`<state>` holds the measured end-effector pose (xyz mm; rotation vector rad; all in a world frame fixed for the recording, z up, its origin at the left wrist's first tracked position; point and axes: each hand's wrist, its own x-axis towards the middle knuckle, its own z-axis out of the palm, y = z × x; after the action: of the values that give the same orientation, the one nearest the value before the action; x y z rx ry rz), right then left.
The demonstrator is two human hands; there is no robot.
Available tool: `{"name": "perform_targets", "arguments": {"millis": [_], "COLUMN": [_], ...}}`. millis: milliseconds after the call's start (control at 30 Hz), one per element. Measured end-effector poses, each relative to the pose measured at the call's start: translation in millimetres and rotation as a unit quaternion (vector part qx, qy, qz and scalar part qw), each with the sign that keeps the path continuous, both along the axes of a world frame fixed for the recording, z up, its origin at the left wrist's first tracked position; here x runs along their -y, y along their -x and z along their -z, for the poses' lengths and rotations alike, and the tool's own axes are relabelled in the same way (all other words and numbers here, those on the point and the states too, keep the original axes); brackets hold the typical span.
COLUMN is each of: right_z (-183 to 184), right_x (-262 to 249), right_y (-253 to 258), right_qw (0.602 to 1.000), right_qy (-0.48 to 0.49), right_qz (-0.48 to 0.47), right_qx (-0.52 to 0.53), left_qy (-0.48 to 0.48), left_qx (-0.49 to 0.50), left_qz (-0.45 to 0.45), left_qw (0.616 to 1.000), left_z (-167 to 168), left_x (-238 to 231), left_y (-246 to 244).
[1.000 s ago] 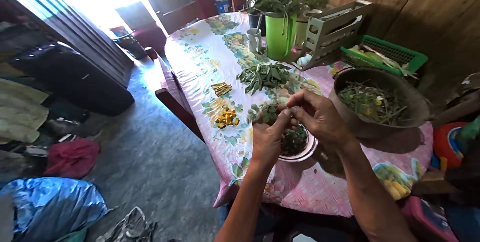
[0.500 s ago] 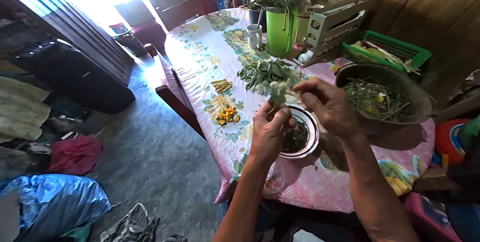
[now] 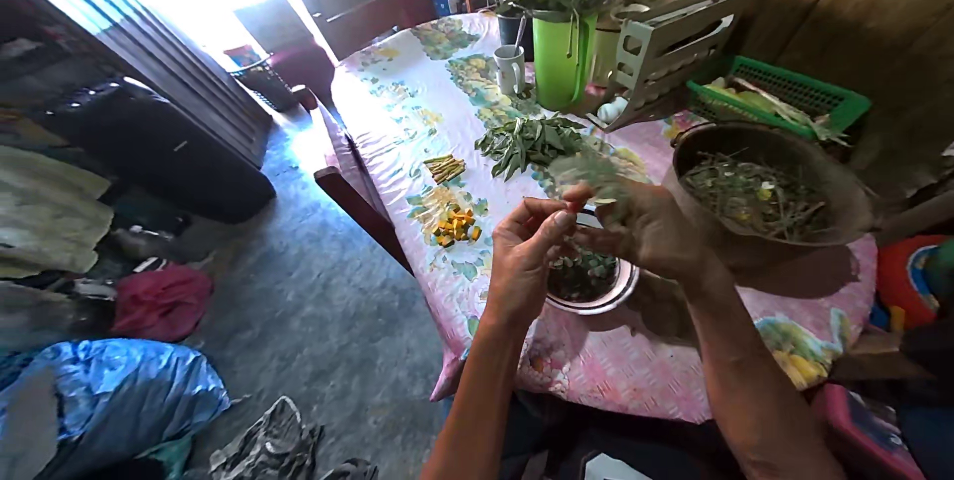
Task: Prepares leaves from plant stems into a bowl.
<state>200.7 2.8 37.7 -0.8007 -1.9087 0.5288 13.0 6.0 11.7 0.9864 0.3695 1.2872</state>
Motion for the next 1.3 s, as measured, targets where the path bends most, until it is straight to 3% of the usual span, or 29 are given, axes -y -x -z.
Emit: {"name": "perform_targets", "arguments": {"millis": [100,267,467,567,900,1067,1300], "right_z": [4,5,10,15,17,17,17], "right_x": [-3,-6,-9,-12,-1,-2,0], "right_y": [7,9,13,12,-4,-24,-2], "right_qw": [0.998,0.994,0.989,0.993,0.988,0.992,0.999], "right_qy": [-0.049,-0.096,-0.136,-0.103,0.141,0.122,0.038], "right_qz": [0.011,0.001,0.053,0.061,0.009,-0.04,-0.021], "right_qx": [0.033,0.052,0.032,0.011,-0.067,-0.015,-0.017], "left_qy": [0.017,0.013,0.028,0.026,-0.001,0.03,0.067], "left_qx": [-0.021,-0.068,-0.054,-0.037,-0.077,-0.048,-0.017], "left_qz": [-0.028,-0.001,-0.019,-0.038,-0.099,-0.091,-0.058], "left_qw": [0.999,0.998,0.998,0.998,0.992,0.994,0.996], "left_z": [-1,1,-2,2,10,14,12], "left_x": [3,1,5,7,3,2,4], "left_y": [0,6,3,-2,-6,0,-7]}}
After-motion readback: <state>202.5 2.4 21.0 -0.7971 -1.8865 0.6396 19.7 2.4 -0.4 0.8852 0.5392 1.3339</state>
